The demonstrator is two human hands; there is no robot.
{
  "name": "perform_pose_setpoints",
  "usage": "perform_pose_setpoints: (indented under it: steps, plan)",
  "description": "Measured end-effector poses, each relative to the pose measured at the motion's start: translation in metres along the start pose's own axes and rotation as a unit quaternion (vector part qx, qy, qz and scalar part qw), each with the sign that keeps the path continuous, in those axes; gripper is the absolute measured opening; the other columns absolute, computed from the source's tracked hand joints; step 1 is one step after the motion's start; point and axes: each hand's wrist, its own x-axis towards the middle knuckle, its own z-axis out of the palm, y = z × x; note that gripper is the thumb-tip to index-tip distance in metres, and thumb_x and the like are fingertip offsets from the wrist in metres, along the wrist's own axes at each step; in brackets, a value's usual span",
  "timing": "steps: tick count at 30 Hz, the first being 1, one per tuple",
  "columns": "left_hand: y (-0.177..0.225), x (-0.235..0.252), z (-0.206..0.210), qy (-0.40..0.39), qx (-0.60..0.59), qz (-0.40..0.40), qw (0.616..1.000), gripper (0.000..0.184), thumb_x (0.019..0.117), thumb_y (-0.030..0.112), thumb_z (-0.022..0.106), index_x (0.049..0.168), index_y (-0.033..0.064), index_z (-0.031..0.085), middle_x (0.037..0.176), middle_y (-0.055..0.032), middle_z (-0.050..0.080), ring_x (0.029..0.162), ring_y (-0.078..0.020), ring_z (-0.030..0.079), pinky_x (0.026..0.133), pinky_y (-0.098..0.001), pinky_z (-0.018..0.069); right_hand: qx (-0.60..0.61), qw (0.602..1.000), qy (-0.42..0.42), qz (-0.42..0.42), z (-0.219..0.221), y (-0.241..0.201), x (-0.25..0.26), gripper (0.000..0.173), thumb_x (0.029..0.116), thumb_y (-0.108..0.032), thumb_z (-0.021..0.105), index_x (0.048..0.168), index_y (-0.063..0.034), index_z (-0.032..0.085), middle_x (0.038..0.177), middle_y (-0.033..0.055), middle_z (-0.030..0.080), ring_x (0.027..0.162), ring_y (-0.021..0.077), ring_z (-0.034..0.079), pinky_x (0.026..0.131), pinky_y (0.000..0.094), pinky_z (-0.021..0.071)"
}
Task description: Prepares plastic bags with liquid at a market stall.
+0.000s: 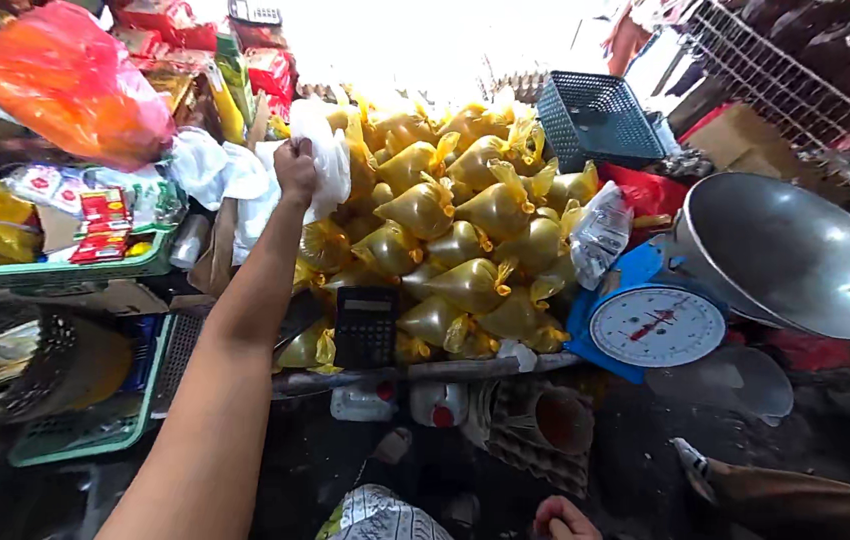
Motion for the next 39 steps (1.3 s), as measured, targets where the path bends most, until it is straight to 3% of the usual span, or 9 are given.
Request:
perform_pose_setpoints:
  steps: [7, 12, 16, 21, 29, 31, 33, 35, 39]
  plan:
    - [0.097, -0.139, -0.019, -0.192, -0.123, 0.195, 0.954, 0.037, 0.11, 0.03, 0.045, 0.106, -0.0007, 0.064, 0.084, -0.0074, 0.067, 0.076, -0.0149, 0.067, 0.074, -0.0386, 0.0592, 0.024, 0.983, -0.077, -0.163, 0.028, -0.109, 0.073, 0.042, 0.1018, -0.035, 0.056, 0.123, 0.0, 0.067, 0.107, 0.0099, 0.073, 0.094, 0.0183, 0.071, 0.082, 0.0373, 0.0618]
    - [0.14, -0.315, 0.004, -0.328, -0.249, 0.184, 0.892, 0.028, 0.1097, 0.03, 0.049, 0.102, 0.0064, 0.062, 0.076, -0.0043, 0.061, 0.061, -0.012, 0.06, 0.057, -0.0309, 0.0557, 0.077, 0.97, -0.059, -0.223, 0.043, -0.212, 0.103, 0.082, 0.0873, -0.05, 0.075, 0.153, -0.0131, 0.043, 0.141, 0.0111, 0.057, 0.121, 0.0218, 0.063, 0.09, 0.0423, 0.0607]
    - [0.164, -0.432, 0.048, -0.349, -0.434, -0.034, 0.83, 0.026, 0.1081, 0.02, 0.048, 0.104, 0.0011, 0.065, 0.081, -0.0056, 0.068, 0.07, -0.0134, 0.066, 0.066, -0.0337, 0.0588, 0.007, 0.976, 0.064, -0.209, 0.033, -0.232, 0.1, 0.076, 0.0884, -0.05, 0.077, 0.147, -0.0096, 0.049, 0.125, 0.0102, 0.068, 0.113, 0.019, 0.068, 0.098, 0.0461, 0.0574]
    - [0.191, -0.501, 0.067, -0.36, -0.598, -0.407, 0.589, 0.033, 0.1094, 0.026, 0.031, 0.122, 0.0033, 0.051, 0.104, -0.018, 0.067, 0.091, -0.028, 0.07, 0.08, -0.0468, 0.0595, 0.012, 0.943, 0.266, -0.202, -0.011, -0.169, 0.082, 0.03, 0.0929, -0.007, 0.059, 0.122, -0.0026, 0.067, 0.109, 0.0144, 0.072, 0.102, 0.0218, 0.07, 0.091, 0.0453, 0.0582]
    - [0.187, -0.532, 0.1, -0.528, -0.629, -0.355, 0.447, 0.035, 0.0901, 0.038, 0.054, 0.093, 0.007, 0.068, 0.095, -0.0153, 0.072, 0.091, -0.0272, 0.071, 0.082, -0.0497, 0.059, 0.602, 0.793, 0.012, -0.095, -0.104, -0.108, 0.017, 0.043, 0.1046, -0.023, 0.036, 0.135, -0.0045, 0.06, 0.114, 0.0163, 0.07, 0.102, 0.0269, 0.07, 0.09, 0.05, 0.0587]
    - [0.192, -0.549, 0.106, -0.564, -0.594, -0.317, 0.477, 0.062, 0.0969, 0.062, 0.05, 0.116, 0.0055, 0.066, 0.109, -0.0164, 0.072, 0.103, -0.0274, 0.07, 0.093, -0.0506, 0.0574, 0.456, 0.88, 0.039, -0.131, -0.118, -0.08, 0.004, 0.047, 0.1024, -0.021, 0.048, 0.148, -0.0075, 0.048, 0.128, 0.0163, 0.065, 0.112, 0.0262, 0.067, 0.094, 0.0474, 0.0579]
    - [0.189, -0.574, 0.105, -0.651, -0.463, -0.199, 0.568, 0.046, 0.1075, 0.04, 0.042, 0.13, 0.003, 0.057, 0.112, -0.0142, 0.071, 0.103, -0.0232, 0.069, 0.093, -0.0452, 0.0583, 0.185, 0.967, 0.135, -0.113, -0.13, -0.054, -0.006, 0.082, 0.0882, -0.026, 0.077, 0.156, -0.009, 0.035, 0.131, 0.0154, 0.061, 0.113, 0.0236, 0.066, 0.094, 0.0428, 0.0596]
    - [0.182, -0.6, 0.112, -0.714, -0.276, -0.056, 0.641, 0.046, 0.0943, 0.007, 0.069, 0.136, -0.0021, 0.052, 0.116, -0.0149, 0.071, 0.104, -0.0222, 0.07, 0.093, -0.0421, 0.0594, -0.05, 0.968, 0.236, -0.075, -0.138, -0.033, -0.01, 0.081, 0.0824, -0.024, 0.083, 0.15, -0.0028, 0.044, 0.131, 0.0199, 0.064, 0.114, 0.0285, 0.066, 0.098, 0.048, 0.0567]
    - [0.133, -0.625, 0.151, -0.515, 0.061, 0.217, 0.827, 0.078, 0.0737, 0.024, 0.085, 0.143, 0.0094, 0.053, 0.142, -0.0231, 0.051, 0.116, -0.0346, 0.064, 0.091, -0.0477, 0.0594, -0.222, 0.905, 0.362, 0.011, -0.137, 0.0, -0.027, 0.053, 0.0761, 0.002, 0.071, 0.128, -0.0006, 0.06, 0.113, 0.0216, 0.066, 0.095, 0.0371, 0.068, 0.078, 0.0571, 0.0576]
